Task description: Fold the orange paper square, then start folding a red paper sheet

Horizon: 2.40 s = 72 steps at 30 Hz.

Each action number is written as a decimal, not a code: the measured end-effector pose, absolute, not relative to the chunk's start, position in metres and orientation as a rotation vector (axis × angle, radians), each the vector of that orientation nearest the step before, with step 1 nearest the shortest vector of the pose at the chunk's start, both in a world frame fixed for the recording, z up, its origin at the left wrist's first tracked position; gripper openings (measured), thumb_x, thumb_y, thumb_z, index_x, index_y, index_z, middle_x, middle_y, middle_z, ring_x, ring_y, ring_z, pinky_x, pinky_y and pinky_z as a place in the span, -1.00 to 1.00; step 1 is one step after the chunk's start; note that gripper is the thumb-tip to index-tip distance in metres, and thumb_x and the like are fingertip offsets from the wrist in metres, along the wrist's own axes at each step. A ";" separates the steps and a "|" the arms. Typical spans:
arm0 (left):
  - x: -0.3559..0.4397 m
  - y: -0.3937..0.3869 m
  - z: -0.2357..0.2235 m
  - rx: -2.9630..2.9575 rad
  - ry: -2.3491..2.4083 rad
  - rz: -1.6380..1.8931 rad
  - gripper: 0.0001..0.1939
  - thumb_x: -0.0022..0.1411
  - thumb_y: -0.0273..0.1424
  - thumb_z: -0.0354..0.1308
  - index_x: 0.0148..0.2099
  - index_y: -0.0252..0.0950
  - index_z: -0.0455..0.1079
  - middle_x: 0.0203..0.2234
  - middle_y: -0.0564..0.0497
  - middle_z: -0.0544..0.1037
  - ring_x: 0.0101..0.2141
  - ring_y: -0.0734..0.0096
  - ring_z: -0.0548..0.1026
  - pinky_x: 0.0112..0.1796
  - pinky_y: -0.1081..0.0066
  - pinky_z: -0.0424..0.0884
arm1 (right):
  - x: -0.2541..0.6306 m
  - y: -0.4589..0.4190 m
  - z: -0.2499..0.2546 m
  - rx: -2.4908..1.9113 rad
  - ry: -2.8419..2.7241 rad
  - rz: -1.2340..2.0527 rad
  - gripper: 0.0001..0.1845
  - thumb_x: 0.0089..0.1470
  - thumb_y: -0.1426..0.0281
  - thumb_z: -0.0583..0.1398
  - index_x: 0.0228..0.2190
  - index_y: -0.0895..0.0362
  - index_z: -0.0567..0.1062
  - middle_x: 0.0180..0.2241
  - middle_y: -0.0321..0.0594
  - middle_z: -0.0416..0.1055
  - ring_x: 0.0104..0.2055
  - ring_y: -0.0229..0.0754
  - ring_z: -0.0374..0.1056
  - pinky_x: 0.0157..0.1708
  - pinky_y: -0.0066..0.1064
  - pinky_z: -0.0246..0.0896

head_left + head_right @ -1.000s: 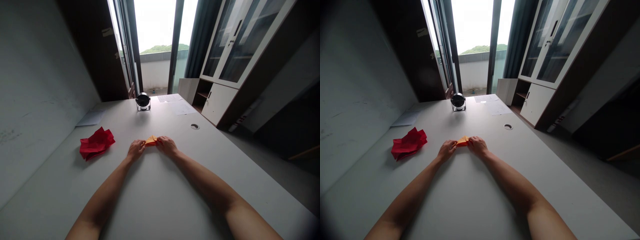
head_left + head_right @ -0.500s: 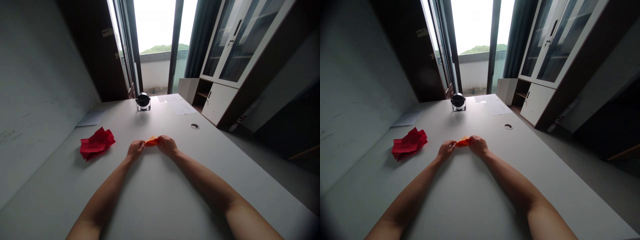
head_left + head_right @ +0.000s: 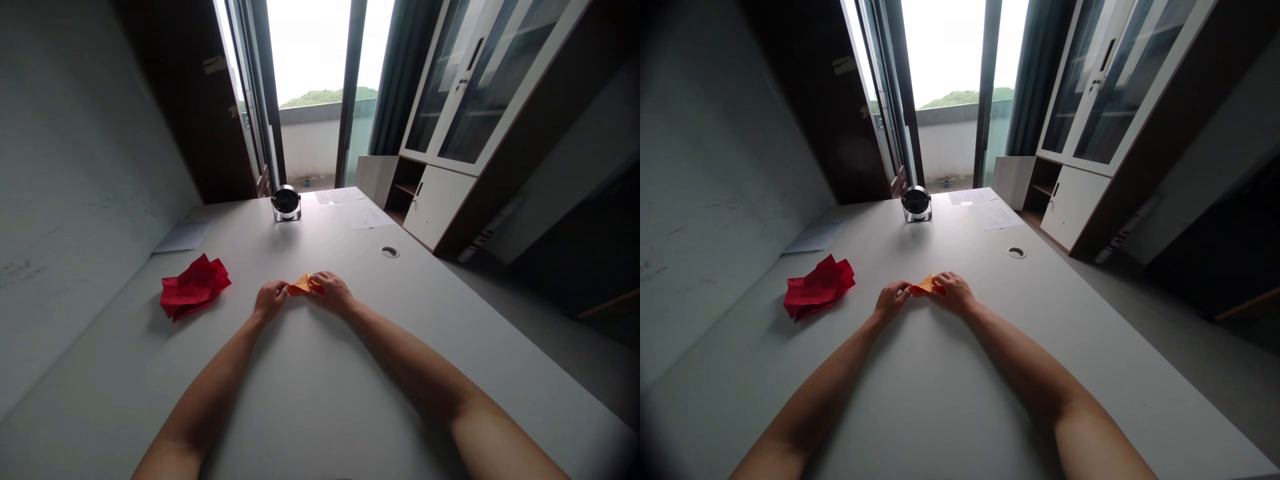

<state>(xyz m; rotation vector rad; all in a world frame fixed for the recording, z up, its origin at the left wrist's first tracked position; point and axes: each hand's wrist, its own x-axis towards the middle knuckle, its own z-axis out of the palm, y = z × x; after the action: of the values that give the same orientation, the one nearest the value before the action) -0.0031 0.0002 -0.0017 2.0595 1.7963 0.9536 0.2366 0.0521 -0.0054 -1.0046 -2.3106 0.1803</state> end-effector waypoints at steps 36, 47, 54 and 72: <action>-0.003 -0.001 0.002 1.982 1.759 1.019 -0.74 0.27 -0.31 0.06 -0.06 -0.17 0.50 -0.28 0.00 0.61 -0.33 0.33 0.52 -0.23 0.37 0.38 | 0.237 0.051 0.001 -1.095 -2.428 0.116 -0.73 0.31 0.25 0.08 -0.27 0.08 0.54 -0.27 -0.13 0.52 -0.22 -0.16 0.36 -0.25 -0.40 0.17; 0.012 -0.004 0.003 1.719 1.586 1.158 -0.65 0.28 -0.12 0.09 -0.03 -0.22 0.44 -0.25 -0.05 0.60 -0.28 0.29 0.56 -0.27 0.37 0.43 | 0.237 0.052 -0.001 -1.105 -2.425 -0.019 -0.77 0.30 0.29 0.07 -0.29 0.11 0.48 -0.32 -0.15 0.46 -0.26 -0.17 0.32 -0.31 -0.43 0.08; 0.014 0.001 0.000 1.419 1.457 1.330 -0.38 0.23 -0.04 0.14 0.22 -0.24 0.20 -0.11 -0.14 0.54 -0.22 0.30 0.57 -0.23 0.35 0.46 | 0.230 0.039 0.003 -1.082 -2.342 0.107 -0.71 0.34 0.23 0.01 -0.29 0.09 0.45 -0.36 -0.21 0.51 -0.37 -0.24 0.34 -0.38 -0.46 -0.01; 0.019 -0.003 0.004 1.344 1.333 1.328 -0.50 0.32 0.02 -0.09 -0.12 -0.33 0.38 -0.52 0.00 0.45 -0.51 0.42 0.39 -0.45 0.40 0.33 | 0.224 0.030 0.007 -1.040 -2.358 0.119 -0.68 0.34 0.20 0.00 -0.36 0.09 0.40 -0.44 -0.23 0.44 -0.43 -0.25 0.27 -0.41 -0.45 -0.05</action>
<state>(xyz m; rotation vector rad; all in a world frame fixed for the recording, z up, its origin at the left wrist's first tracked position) 0.0193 -0.0032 0.0041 1.3441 1.3330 1.3284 0.2245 0.0296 0.0069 -1.0402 -2.3577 0.1193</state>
